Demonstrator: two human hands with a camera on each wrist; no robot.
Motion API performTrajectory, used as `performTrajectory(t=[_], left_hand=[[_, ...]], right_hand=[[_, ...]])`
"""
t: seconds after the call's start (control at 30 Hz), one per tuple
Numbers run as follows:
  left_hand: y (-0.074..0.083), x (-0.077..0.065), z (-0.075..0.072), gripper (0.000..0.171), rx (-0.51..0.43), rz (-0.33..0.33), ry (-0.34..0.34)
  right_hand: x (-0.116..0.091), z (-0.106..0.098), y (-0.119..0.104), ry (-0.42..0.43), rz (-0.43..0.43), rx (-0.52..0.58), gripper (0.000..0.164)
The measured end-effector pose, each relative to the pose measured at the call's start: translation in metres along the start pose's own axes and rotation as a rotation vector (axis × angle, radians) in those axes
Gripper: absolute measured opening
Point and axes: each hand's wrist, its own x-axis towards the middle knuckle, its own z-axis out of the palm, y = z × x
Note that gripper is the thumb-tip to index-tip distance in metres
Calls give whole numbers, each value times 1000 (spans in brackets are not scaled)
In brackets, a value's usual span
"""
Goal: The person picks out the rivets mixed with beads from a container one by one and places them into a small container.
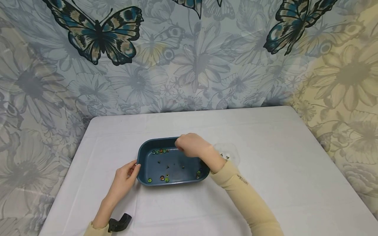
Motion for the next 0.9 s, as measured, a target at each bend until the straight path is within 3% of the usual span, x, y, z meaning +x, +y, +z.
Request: performTrajectory(t=[0.5,0.9], left_hand=[[-1,0,0,27,3,21,1],[2,-1,0,26,16,-18,3]], right_hand=[[-40,-10,23,151,70,-2,33],[-69,-9,40,157,145,24,23]])
